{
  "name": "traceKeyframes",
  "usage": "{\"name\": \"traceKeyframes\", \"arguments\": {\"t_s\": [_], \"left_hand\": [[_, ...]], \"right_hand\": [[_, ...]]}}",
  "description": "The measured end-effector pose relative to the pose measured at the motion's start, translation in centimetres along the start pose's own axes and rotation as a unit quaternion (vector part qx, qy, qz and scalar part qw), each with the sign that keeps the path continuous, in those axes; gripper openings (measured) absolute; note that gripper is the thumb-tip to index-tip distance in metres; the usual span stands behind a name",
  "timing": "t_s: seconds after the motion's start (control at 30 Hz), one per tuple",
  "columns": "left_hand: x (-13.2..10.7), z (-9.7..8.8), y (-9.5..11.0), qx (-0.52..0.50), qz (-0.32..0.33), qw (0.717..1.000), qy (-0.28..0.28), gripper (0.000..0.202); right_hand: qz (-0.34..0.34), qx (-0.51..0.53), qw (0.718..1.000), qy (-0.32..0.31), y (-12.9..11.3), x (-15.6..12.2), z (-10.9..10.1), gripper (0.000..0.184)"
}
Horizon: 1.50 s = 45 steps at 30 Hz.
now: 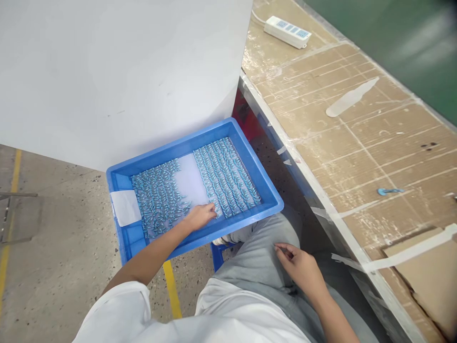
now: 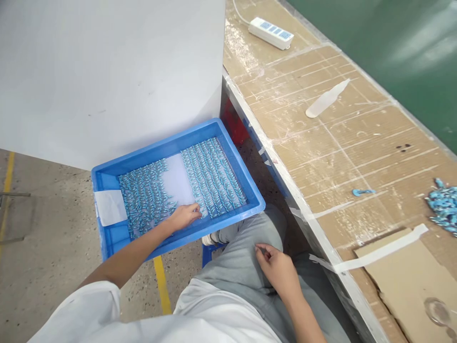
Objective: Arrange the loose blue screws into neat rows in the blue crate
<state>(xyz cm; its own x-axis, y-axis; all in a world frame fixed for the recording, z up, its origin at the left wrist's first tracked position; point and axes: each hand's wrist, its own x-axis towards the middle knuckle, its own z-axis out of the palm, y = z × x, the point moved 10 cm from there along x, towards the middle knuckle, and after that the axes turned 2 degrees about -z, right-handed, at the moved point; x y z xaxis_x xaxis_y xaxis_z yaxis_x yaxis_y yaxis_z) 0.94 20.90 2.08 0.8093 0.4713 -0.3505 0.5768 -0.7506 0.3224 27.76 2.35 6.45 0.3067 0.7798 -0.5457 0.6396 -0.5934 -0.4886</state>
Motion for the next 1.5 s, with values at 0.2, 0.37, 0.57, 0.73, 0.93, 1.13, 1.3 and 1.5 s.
{"name": "traceKeyframes", "arguments": {"t_s": [0.2,0.37,0.57,0.73,0.93,1.13,1.3,1.5], "left_hand": [[0.6,0.6,-0.2,0.018,-0.006,1.000,-0.008,0.026],[0.7,0.4,-0.3,0.018,-0.008,1.000,-0.007,0.024],[0.8,0.5,-0.2,0.035,0.003,0.999,-0.017,0.021],[0.7,0.4,0.1,0.054,0.012,0.998,-0.019,0.015],[0.6,0.0,0.7,0.064,0.023,0.998,-0.008,0.017],[1.1,0.3,1.2,0.050,0.025,0.998,-0.007,0.024],[0.9,-0.5,0.9,0.000,0.006,1.000,-0.005,0.020],[-5.3,-4.5,-9.6,-0.122,-0.250,0.945,0.171,0.024]], "right_hand": [[-0.001,-0.003,1.000,0.003,0.3,-0.2,-0.2,0.055],[-0.013,-0.005,1.000,0.005,-0.1,-0.1,-0.2,0.054],[-0.009,-0.007,1.000,0.002,-0.3,0.0,-0.3,0.054],[-0.009,-0.008,1.000,-0.002,0.0,0.0,-0.1,0.054],[-0.009,-0.003,1.000,0.001,-0.1,-0.1,-0.1,0.056],[-0.007,-0.002,1.000,-0.002,-0.3,-0.1,-0.1,0.056],[-0.006,0.000,1.000,0.006,-0.1,-0.2,-0.3,0.058],[0.001,-0.008,1.000,0.009,0.8,-0.4,-0.6,0.057]]}}
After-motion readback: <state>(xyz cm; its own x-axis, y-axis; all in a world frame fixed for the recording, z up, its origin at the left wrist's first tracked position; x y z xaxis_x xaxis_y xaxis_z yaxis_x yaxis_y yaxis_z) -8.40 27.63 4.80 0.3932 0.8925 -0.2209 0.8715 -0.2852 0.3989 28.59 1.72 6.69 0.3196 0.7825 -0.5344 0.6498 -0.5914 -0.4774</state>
